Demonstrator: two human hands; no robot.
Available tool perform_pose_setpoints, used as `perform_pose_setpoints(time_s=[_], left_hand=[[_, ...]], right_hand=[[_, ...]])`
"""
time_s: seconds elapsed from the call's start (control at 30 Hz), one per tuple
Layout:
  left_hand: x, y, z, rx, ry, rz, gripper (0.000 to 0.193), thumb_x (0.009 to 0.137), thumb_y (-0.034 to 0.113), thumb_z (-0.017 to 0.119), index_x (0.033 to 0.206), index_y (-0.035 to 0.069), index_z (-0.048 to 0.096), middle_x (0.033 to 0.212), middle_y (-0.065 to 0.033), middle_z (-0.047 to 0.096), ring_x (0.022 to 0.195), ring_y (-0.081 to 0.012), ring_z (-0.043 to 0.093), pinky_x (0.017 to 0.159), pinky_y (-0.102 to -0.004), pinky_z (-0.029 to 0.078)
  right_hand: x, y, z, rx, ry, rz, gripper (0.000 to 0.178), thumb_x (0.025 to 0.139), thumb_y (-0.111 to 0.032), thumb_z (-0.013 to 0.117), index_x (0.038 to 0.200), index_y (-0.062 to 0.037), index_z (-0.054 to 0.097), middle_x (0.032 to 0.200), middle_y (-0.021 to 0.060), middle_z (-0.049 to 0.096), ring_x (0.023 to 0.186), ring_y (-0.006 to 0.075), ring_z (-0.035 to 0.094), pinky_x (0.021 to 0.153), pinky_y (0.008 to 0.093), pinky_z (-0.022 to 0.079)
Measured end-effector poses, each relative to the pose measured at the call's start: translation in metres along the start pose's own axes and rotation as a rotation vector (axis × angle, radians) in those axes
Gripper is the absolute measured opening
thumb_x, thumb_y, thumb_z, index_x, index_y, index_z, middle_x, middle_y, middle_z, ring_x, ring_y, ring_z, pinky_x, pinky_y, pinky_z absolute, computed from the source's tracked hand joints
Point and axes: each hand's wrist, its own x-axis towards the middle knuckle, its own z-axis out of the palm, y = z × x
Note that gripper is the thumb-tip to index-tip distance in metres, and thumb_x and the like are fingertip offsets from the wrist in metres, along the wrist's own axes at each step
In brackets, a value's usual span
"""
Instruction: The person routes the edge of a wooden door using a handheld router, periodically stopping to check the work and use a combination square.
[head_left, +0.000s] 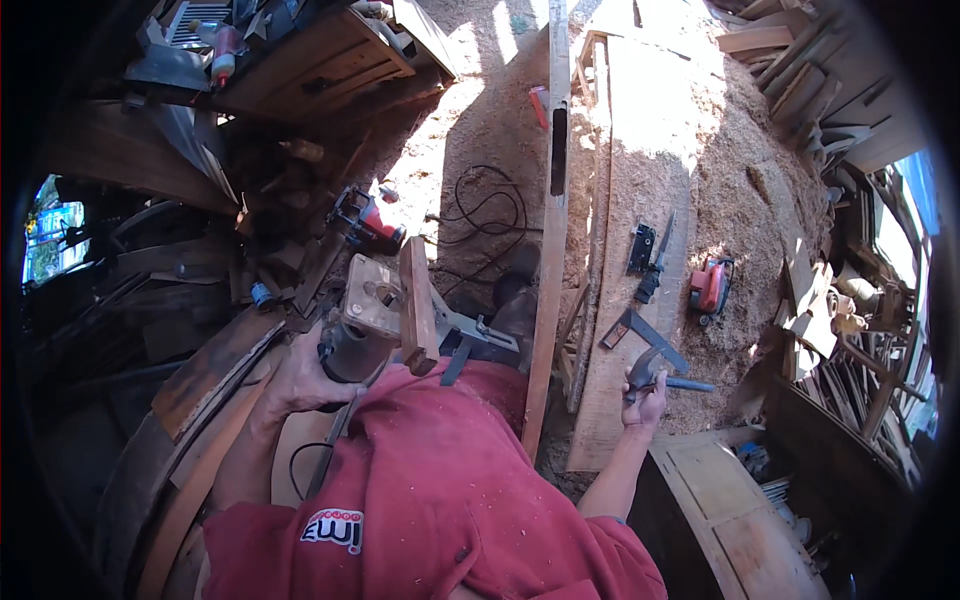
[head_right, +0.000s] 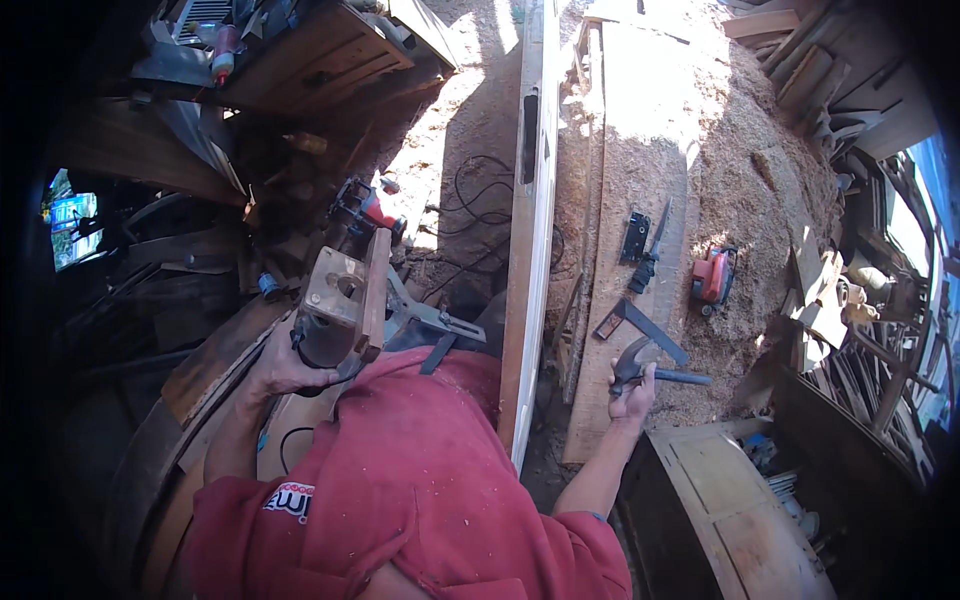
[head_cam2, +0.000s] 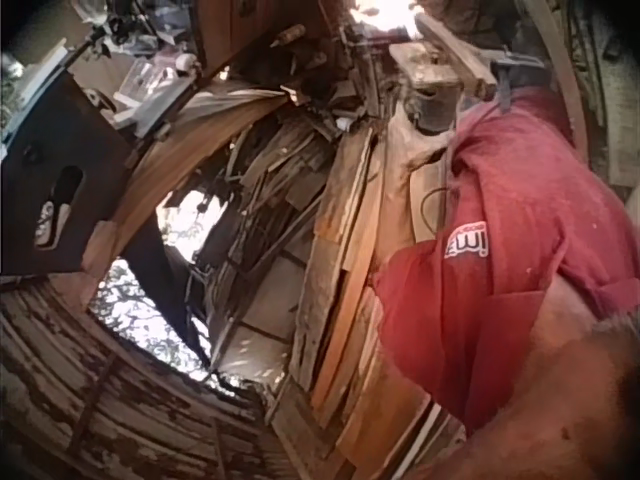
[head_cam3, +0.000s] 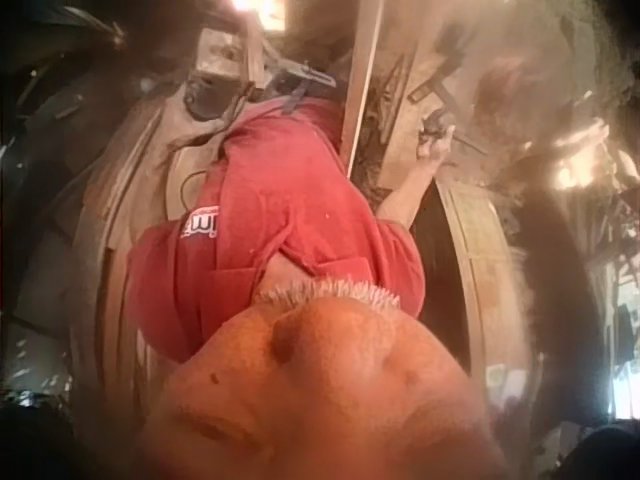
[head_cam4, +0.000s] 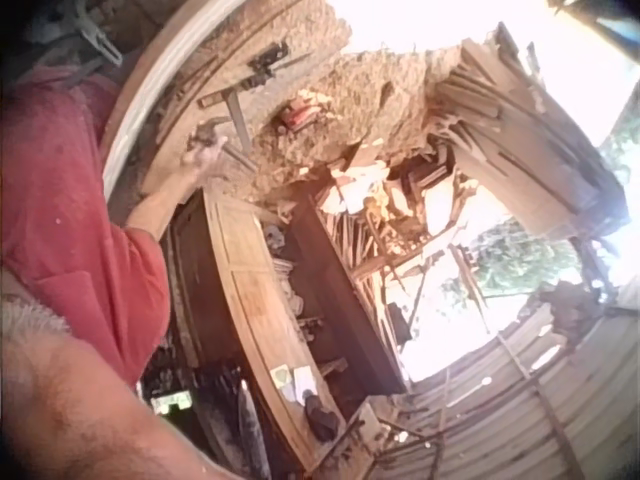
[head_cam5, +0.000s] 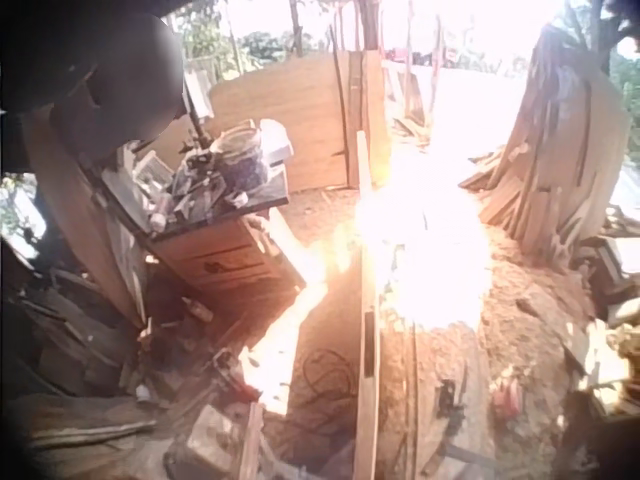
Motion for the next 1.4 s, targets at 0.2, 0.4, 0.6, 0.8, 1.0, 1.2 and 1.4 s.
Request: perform_pose_setpoints(time_s=[0.2,0.4,0.6,0.8,1.0,1.2,1.4], left_hand=[[0.002,0.027,0.011,0.291,0.095,0.184,0.084,0.057,0.019,0.088,0.128,-0.001,0.050,0.110,-0.0148,0.066,0.098,-0.0277,0.066,0.089,-0.0394,0.051],[-0.001,0.015,0.014,0.523,0.208,0.339,0.066,0.061,0.018,0.087,0.117,0.000,0.056,0.097,-0.0164,0.066,0.085,-0.0352,0.067,0.077,-0.0420,0.054],[-0.008,-0.001,0.016,0.495,0.272,0.492,0.071,0.061,0.028,0.087,0.117,-0.002,0.055,0.092,-0.0178,0.064,0.080,-0.0378,0.065,0.070,-0.0444,0.051],[-0.013,-0.015,0.016,0.576,0.328,0.537,0.064,0.062,0.020,0.083,0.117,0.001,0.057,0.103,-0.0177,0.063,0.089,-0.0384,0.064,0.077,-0.0437,0.052],[-0.010,-0.018,0.011,0.585,0.337,0.656,0.060,0.065,0.023,0.082,0.116,0.001,0.058,0.099,-0.0174,0.064,0.084,-0.0375,0.065,0.075,-0.0443,0.053],[-0.012,-0.036,0.010,0.540,0.335,0.630,0.064,0.065,0.029,0.084,0.114,-0.002,0.057,0.094,-0.0179,0.065,0.084,-0.0381,0.065,0.076,-0.0449,0.052],[-0.017,-0.043,0.011,0.498,0.352,0.629,0.069,0.061,0.024,0.086,0.119,0.001,0.056,0.095,-0.0164,0.063,0.083,-0.0378,0.065,0.074,-0.0446,0.052]], right_hand=[[-0.087,-0.065,0.212,-0.626,-0.444,-0.043,0.037,0.097,-0.023,0.061,0.122,-0.0080,0.038,0.089,0.0137,0.068,0.062,0.0217,0.068,0.040,0.0229,0.043],[-0.133,-0.038,0.301,-1.156,-0.758,-0.061,0.045,0.094,-0.022,0.066,0.125,-0.0025,0.039,0.093,0.0121,0.067,0.085,0.0190,0.067,0.071,0.0331,0.053],[-0.147,-0.025,0.315,-1.520,-0.746,-0.139,0.044,0.092,-0.026,0.066,0.117,-0.0021,0.039,0.083,0.0249,0.065,0.082,0.0427,0.066,0.071,0.0467,0.050],[-0.157,-0.024,0.323,-1.652,-0.647,-0.319,0.041,0.092,-0.025,0.068,0.108,0.0013,0.041,0.084,0.0206,0.067,0.073,0.0326,0.070,0.065,0.0405,0.052],[-0.144,-0.017,0.331,-1.683,-0.760,-0.178,0.045,0.093,-0.032,0.063,0.111,0.0006,0.037,0.089,0.0331,0.062,0.092,0.0499,0.062,0.077,0.0526,0.046],[-0.150,-0.008,0.336,-1.755,-0.813,-0.345,0.048,0.093,-0.038,0.064,0.105,0.0004,0.038,0.085,0.0296,0.061,0.080,0.0451,0.064,0.072,0.0489,0.048],[-0.154,-0.011,0.342,-1.721,-0.838,-0.308,0.045,0.092,-0.031,0.067,0.108,0.0001,0.039,0.082,0.0293,0.063,0.085,0.0479,0.064,0.072,0.0512,0.048]])
